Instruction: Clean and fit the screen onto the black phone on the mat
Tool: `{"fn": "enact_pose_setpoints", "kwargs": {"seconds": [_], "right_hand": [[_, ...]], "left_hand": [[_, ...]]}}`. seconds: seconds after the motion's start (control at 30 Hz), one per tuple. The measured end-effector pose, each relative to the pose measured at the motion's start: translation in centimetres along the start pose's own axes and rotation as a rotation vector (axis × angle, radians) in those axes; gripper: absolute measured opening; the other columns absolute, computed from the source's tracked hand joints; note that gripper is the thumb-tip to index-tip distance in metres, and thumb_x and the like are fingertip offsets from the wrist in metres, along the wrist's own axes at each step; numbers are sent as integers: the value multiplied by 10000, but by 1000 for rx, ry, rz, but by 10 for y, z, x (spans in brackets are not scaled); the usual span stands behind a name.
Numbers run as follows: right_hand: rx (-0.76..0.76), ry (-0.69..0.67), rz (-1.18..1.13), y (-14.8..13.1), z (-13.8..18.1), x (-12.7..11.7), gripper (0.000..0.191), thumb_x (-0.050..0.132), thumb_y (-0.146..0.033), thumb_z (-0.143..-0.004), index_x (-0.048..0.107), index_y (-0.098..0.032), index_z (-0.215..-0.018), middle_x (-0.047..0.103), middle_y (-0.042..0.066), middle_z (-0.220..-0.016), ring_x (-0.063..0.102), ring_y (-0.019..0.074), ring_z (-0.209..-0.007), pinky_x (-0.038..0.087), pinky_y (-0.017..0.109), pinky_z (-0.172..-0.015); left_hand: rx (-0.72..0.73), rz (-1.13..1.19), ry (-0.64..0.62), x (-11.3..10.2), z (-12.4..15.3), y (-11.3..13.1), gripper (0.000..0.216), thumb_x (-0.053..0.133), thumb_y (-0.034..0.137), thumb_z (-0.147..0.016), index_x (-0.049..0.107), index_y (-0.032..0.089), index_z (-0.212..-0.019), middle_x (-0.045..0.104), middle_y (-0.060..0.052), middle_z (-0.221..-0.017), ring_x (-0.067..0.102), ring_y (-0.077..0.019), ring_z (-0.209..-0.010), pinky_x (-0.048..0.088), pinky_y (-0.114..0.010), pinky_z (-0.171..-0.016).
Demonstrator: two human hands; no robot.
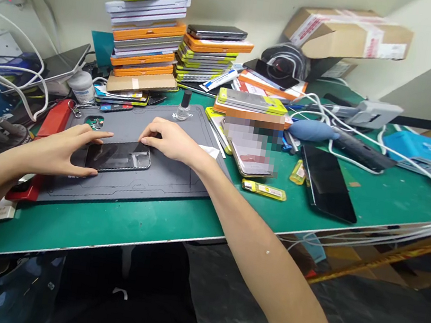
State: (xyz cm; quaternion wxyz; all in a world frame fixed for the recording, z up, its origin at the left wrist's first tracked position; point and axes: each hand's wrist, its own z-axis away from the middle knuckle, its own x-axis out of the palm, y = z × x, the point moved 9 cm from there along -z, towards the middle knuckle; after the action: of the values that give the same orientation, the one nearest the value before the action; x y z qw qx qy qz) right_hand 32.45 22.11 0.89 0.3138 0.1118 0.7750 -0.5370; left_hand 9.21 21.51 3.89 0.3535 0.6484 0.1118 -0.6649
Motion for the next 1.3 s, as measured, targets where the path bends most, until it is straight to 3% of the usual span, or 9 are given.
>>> {"fn": "enact_pose_setpoints", "kwargs": {"seconds": [0.13,0.23,0.4,0.63,0.9,1.1,1.3], "right_hand": [[-4,5,-7,-1,1,0,164,733,-347,-995,862,-246,-985,727,57,-1042,713,252,-1001,551,422,-988],[2,3,-15,1,1,0,174,740,-371,-990,868,-252,-990,732,61,-1048,717,262,-1014,554,435,-1002],[-9,0,-18,5,1,1,189,753,-408,-993,873,-263,-981,730,64,-1045,711,268,-1016,551,452,-1041],[-20,6,-11,3,1,2,223,734,-419,-977,876,-248,-982,731,65,-1033,712,262,-1005,550,442,-1027],[-19,0,-10,2,0,1,188,734,-367,-990,878,-245,-991,739,61,-1042,723,260,-1014,550,426,-1021],[-26,-7,3,3,-5,4,146,735,-273,-1013,875,-233,-999,735,57,-1042,722,245,-1014,548,413,-1008],[-52,6,72,-3,-5,5,147,722,-207,-1044,867,-210,-1017,743,70,-1048,709,257,-1061,540,427,-1037]], "left_hand": [[-45,83,-94,1,6,-7,1061,762,710,-927,376,309,-1830,615,-125,-1587,596,-362,-1483,472,-482,-1297],[-76,148,-160,1,12,-13,1034,770,686,-939,374,332,-1826,502,-101,-1768,520,-344,-1621,424,-458,-1367],[-79,176,-172,0,15,-17,1035,780,716,-941,399,314,-1815,426,-100,-1853,458,-332,-1696,383,-434,-1410],[-81,169,-146,4,10,-17,1057,761,788,-924,427,310,-1805,470,-108,-1798,485,-354,-1647,366,-460,-1405],[-43,113,-62,8,1,-16,1045,742,807,-915,500,245,-1762,600,-128,-1475,577,-369,-1407,441,-487,-1297],[-58,152,-56,4,-1,-19,1074,795,837,-867,551,230,-1718,626,-120,-1424,586,-371,-1400,458,-499,-1281],[-20,135,-24,5,3,-22,973,769,878,-906,633,257,-1642,645,-120,-1441,611,-369,-1408,478,-523,-1290]]}}
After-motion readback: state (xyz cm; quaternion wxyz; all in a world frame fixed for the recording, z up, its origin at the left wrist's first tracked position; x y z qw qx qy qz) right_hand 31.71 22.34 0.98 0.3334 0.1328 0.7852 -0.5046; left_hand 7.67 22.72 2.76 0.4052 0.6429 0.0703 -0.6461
